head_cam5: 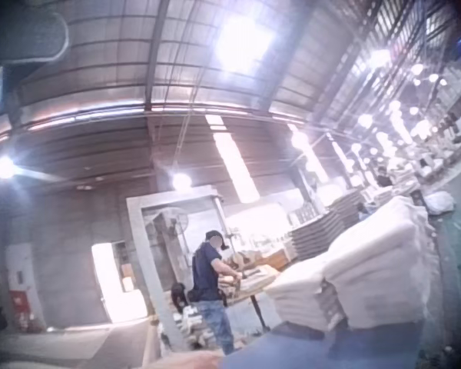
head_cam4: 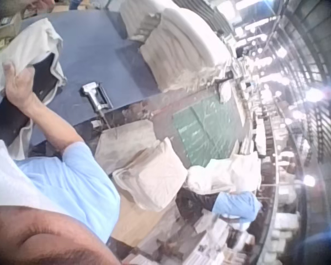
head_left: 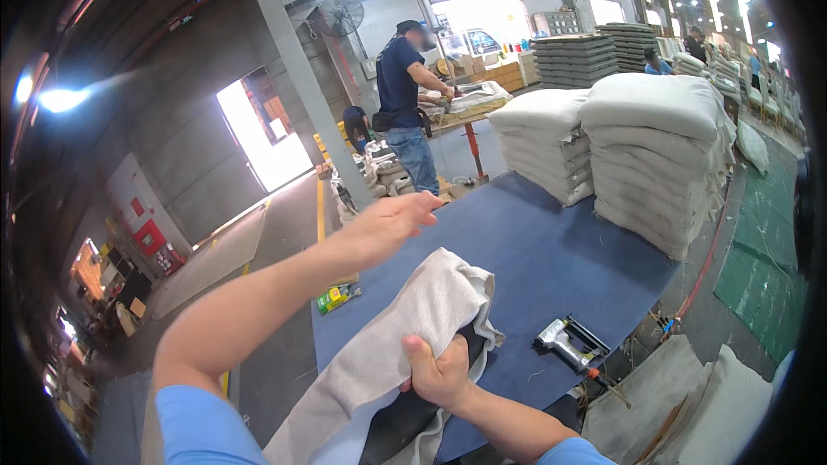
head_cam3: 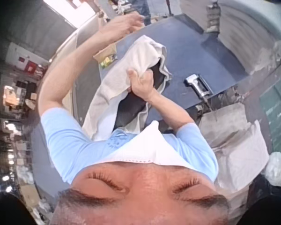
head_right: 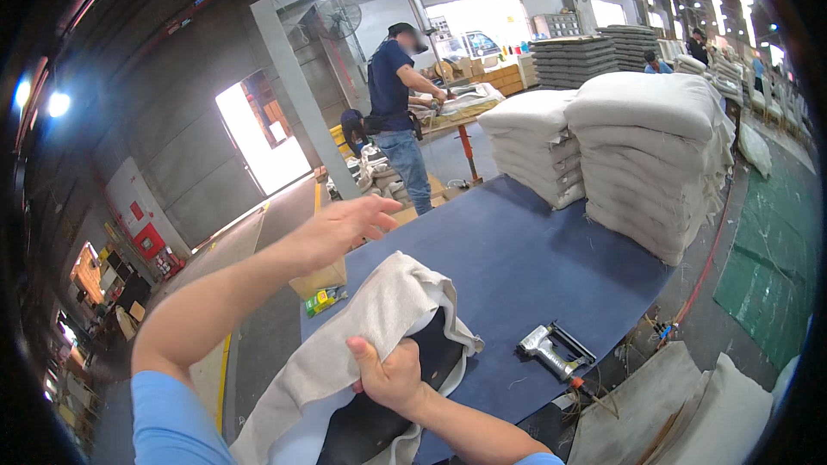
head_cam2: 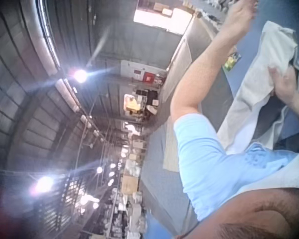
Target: The person wraps a white fabric cover around a black cushion base, folds the edges, and secures them with a staple gun. The person repeatedly flips and adjusts the cushion, then stacks the finished unit with others on the table.
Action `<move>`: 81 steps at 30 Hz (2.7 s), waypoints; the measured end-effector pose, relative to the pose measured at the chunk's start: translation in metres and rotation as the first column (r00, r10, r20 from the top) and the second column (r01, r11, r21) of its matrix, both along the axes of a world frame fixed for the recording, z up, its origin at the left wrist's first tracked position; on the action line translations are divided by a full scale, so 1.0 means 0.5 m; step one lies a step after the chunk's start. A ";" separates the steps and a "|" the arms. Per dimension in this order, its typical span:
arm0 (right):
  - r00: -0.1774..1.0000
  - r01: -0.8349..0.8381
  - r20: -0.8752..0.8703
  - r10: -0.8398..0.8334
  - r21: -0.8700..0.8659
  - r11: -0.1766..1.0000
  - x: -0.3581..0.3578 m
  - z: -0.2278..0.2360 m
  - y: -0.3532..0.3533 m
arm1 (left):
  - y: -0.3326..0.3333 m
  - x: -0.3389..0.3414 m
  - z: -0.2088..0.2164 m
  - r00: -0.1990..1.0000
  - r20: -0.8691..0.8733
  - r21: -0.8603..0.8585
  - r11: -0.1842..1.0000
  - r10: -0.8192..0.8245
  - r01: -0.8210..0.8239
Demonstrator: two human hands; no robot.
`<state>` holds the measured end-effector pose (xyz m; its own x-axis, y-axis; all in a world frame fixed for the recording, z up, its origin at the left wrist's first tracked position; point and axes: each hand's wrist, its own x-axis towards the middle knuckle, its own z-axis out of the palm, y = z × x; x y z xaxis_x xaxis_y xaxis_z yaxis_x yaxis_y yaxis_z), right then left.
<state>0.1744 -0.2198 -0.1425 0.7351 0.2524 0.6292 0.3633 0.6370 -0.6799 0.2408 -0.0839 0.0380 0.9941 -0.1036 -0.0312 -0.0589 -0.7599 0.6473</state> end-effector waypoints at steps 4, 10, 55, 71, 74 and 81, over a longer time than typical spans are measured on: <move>0.987 0.106 0.119 -0.106 0.002 0.994 0.019 -0.016 0.003 | -0.028 0.052 -0.096 0.999 -0.026 -0.201 0.979 -0.042 0.036; 0.914 0.255 0.314 -0.255 0.042 0.966 0.063 -0.071 0.040 | -0.020 -0.002 -0.137 0.974 0.218 -0.111 0.990 -0.061 0.087; 0.618 0.165 0.759 -0.205 0.130 0.978 0.122 -0.239 0.187 | 0.143 -0.034 -0.210 0.958 0.282 -0.774 0.603 0.055 0.193; 0.849 -0.220 0.521 0.086 0.203 0.954 0.076 -0.157 0.246 | 0.194 -0.054 -0.230 0.942 0.315 -0.796 0.573 0.118 0.194; 0.851 -0.137 0.526 -0.010 0.239 0.961 0.071 -0.151 0.251 | 0.203 -0.053 -0.236 0.936 0.336 -0.795 0.564 0.102 0.224; 0.836 -0.140 0.548 -0.004 0.221 0.965 0.089 -0.137 0.244 | 0.204 -0.059 -0.231 0.960 0.235 -0.845 0.520 0.155 0.123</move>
